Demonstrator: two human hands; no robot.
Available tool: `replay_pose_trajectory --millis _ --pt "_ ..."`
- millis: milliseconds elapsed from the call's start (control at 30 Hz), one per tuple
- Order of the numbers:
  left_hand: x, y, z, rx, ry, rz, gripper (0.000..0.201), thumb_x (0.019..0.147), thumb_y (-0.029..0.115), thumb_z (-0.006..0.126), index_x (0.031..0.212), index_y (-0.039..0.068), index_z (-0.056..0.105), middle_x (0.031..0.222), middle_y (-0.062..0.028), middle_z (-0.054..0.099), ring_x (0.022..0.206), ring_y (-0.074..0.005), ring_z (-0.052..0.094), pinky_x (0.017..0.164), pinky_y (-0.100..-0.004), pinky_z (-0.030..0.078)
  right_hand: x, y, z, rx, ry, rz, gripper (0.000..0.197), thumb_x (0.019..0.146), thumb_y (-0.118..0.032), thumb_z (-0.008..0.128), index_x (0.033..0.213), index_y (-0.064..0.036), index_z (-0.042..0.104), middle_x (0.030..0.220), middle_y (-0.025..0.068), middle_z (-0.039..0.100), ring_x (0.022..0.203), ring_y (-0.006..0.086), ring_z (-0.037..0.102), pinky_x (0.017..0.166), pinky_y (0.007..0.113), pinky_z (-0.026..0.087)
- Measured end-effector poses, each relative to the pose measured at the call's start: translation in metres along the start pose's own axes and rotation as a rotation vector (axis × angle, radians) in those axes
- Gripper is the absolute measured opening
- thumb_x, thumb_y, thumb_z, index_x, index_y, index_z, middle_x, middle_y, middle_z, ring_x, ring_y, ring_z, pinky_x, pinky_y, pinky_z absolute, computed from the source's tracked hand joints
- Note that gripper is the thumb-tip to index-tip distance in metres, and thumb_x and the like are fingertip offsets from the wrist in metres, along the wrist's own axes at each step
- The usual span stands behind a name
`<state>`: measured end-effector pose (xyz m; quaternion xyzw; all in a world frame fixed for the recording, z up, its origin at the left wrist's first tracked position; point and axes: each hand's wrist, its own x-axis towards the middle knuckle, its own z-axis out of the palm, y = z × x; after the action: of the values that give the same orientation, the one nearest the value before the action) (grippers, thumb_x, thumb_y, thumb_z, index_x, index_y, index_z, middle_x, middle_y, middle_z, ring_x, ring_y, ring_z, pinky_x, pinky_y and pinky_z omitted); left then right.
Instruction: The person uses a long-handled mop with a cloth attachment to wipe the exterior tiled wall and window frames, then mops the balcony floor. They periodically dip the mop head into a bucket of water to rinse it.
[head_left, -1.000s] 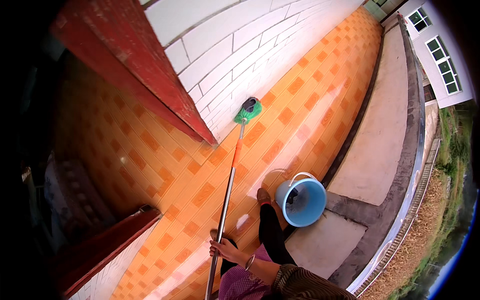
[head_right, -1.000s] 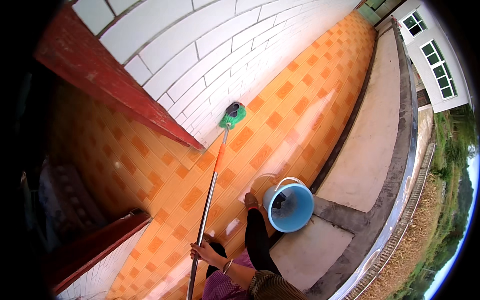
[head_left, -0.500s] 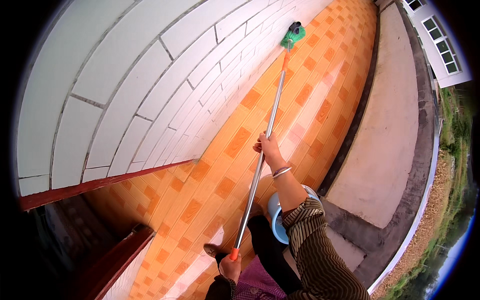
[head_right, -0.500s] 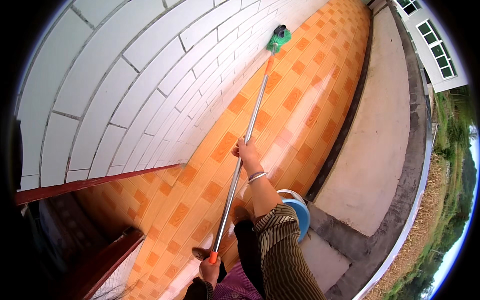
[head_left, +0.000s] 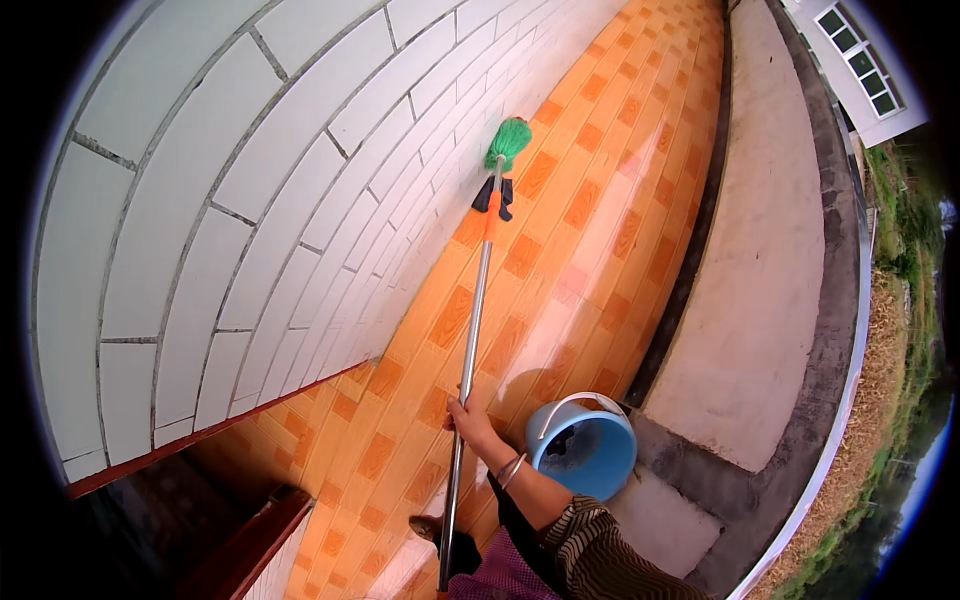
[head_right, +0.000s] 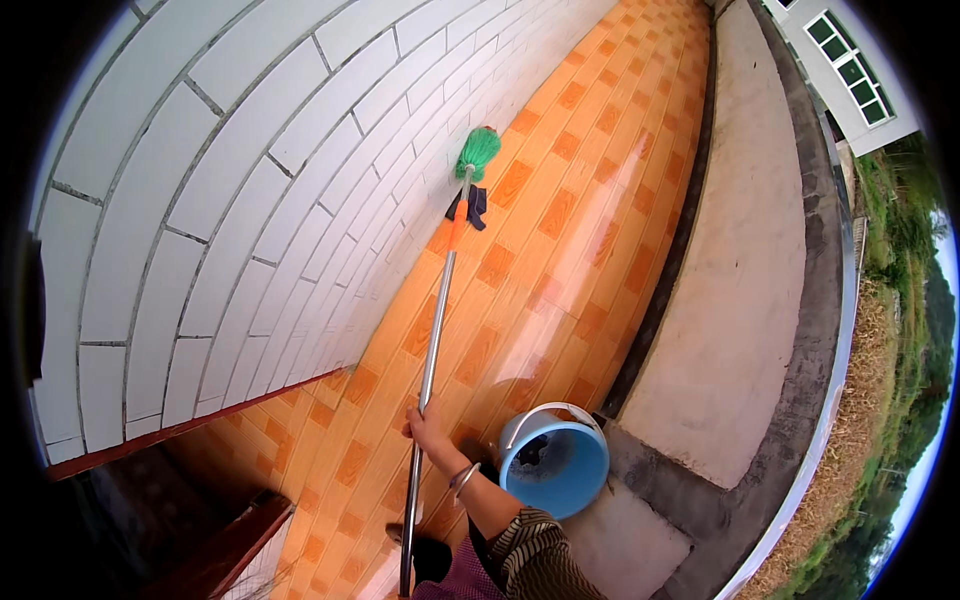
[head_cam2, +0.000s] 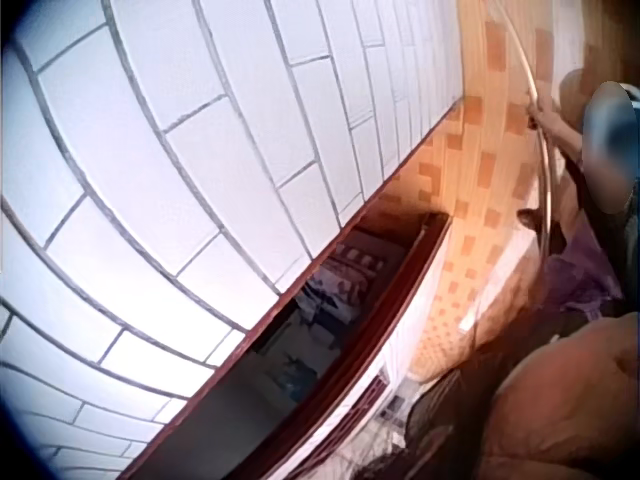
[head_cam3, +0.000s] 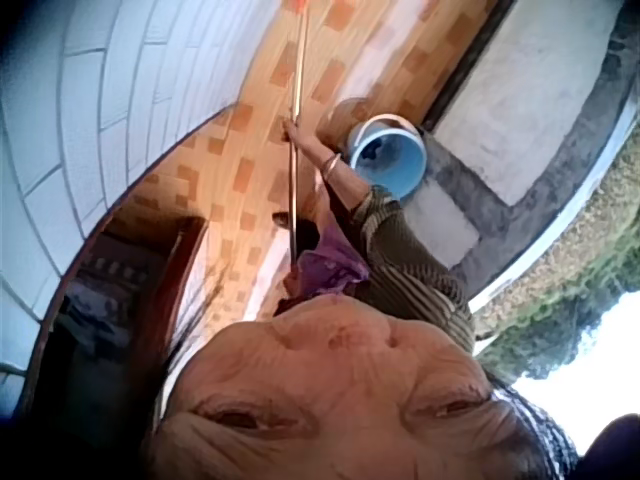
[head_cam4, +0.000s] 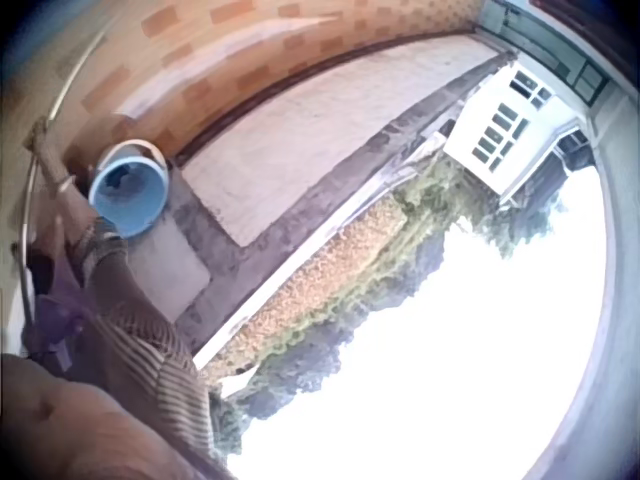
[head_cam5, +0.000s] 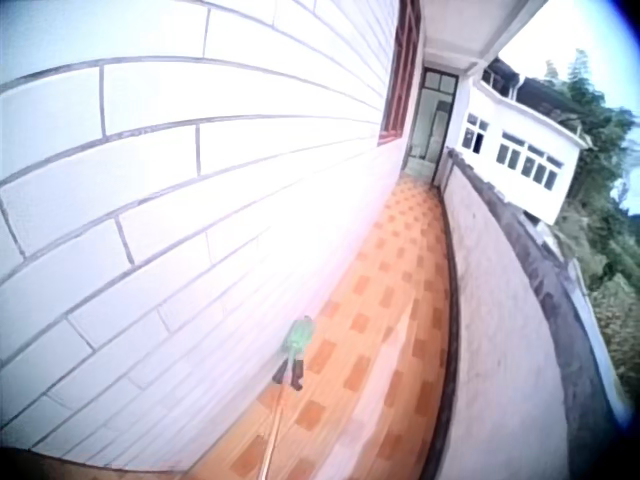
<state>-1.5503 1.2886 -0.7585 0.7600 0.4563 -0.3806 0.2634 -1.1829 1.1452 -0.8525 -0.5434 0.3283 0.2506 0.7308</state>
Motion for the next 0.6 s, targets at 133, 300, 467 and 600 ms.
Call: replay_pose_trajectory --millis 133,300,467,600 --pt "0.036 0.103 0.032 -0.189 -0.084 0.041 0.027 0.075 0.023 0.075 0.082 -0.001 0.067 0.062 -0.0074 0.058 0.057 -0.0225 0.060 0.053 -0.0350 0.049 0.118 -0.110 -0.066 -0.113 0.183 -0.186 0.031 0.096 -0.019 0.053 0.110 -0.0008 0.033 0.096 0.0150 0.058 0.071 0.0189 0.064 0.058 0.032 0.055" --pt "0.043 0.276 0.035 -0.243 -0.208 0.043 0.027 0.079 0.025 0.073 0.096 0.004 0.071 0.074 -0.0126 0.067 0.071 -0.0242 0.066 0.067 -0.0381 0.048 0.165 -0.185 -0.105 -0.226 0.251 -0.213 0.061 0.095 -0.016 0.052 0.142 -0.0095 0.013 0.100 0.0164 0.057 0.072 0.0216 0.066 0.056 0.032 0.057" --pt "0.049 0.223 0.049 -0.264 -0.106 0.071 0.024 0.077 0.022 0.073 0.095 0.006 0.072 0.072 -0.0118 0.067 0.069 -0.0238 0.066 0.068 -0.0374 0.048 0.158 -0.141 -0.103 -0.479 0.356 -0.283 0.064 0.095 -0.015 0.053 0.144 -0.0072 0.012 0.085 0.0121 0.055 0.055 0.0165 0.055 0.043 0.030 0.048" --pt "-0.008 0.083 0.044 0.000 -0.097 -0.131 0.024 0.070 0.022 0.076 0.083 0.003 0.071 0.070 -0.0140 0.067 0.070 -0.0277 0.067 0.068 -0.0390 0.049 0.066 -0.018 -0.071 -0.486 0.254 -0.382 0.075 0.093 -0.017 0.055 0.148 -0.0042 0.006 0.071 0.0205 0.056 0.063 0.0317 0.058 0.058 0.044 0.046"
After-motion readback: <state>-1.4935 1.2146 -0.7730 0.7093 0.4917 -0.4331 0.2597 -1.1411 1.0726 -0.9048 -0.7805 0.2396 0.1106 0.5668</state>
